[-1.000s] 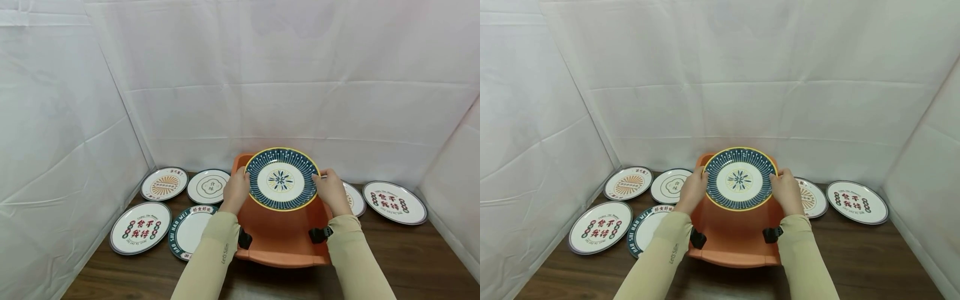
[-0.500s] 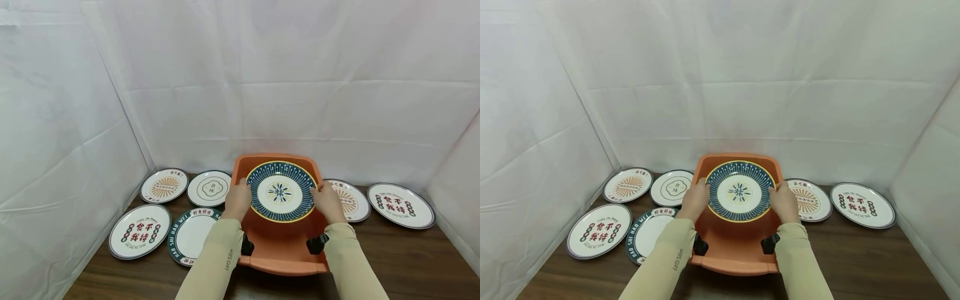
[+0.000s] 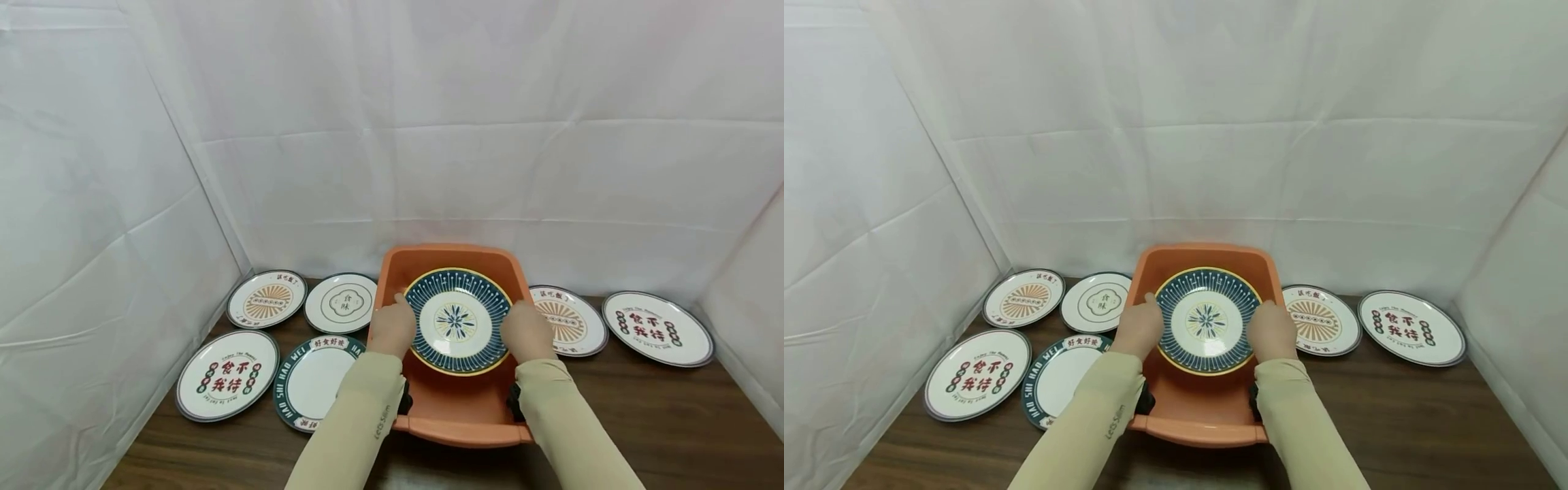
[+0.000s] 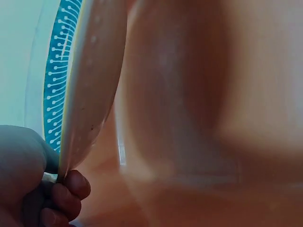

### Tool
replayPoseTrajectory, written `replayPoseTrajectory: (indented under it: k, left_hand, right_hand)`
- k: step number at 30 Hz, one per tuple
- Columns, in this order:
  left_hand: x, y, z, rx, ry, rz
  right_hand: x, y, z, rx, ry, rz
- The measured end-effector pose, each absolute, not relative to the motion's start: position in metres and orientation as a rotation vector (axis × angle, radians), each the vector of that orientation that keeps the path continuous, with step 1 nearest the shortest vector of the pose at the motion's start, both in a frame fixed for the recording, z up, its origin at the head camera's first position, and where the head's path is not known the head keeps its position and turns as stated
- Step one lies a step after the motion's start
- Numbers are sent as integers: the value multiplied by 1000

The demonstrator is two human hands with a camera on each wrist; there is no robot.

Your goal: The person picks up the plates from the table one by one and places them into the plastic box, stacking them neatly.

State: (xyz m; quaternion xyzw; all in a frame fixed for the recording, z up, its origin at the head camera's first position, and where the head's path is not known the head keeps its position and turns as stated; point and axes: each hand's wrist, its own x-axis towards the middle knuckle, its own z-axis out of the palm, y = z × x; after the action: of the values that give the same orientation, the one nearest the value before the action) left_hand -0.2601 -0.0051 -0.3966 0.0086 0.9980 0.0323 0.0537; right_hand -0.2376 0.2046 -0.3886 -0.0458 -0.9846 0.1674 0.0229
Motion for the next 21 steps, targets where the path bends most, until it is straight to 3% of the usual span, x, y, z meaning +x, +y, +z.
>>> replayPoseTrajectory:
  k: [5,14,21]
  left_hand:
    - [-260,-2,-400,71,3023,-117]
    - [-258,3,-401,53,2991,-127]
    - [-259,3,-403,41,2981,14]
  right_hand:
    - [-235,200,-396,26,-3068,243]
    - [-234,193,-398,64,-3105,-10]
    - [-239,191,-406,-46,-3156,149]
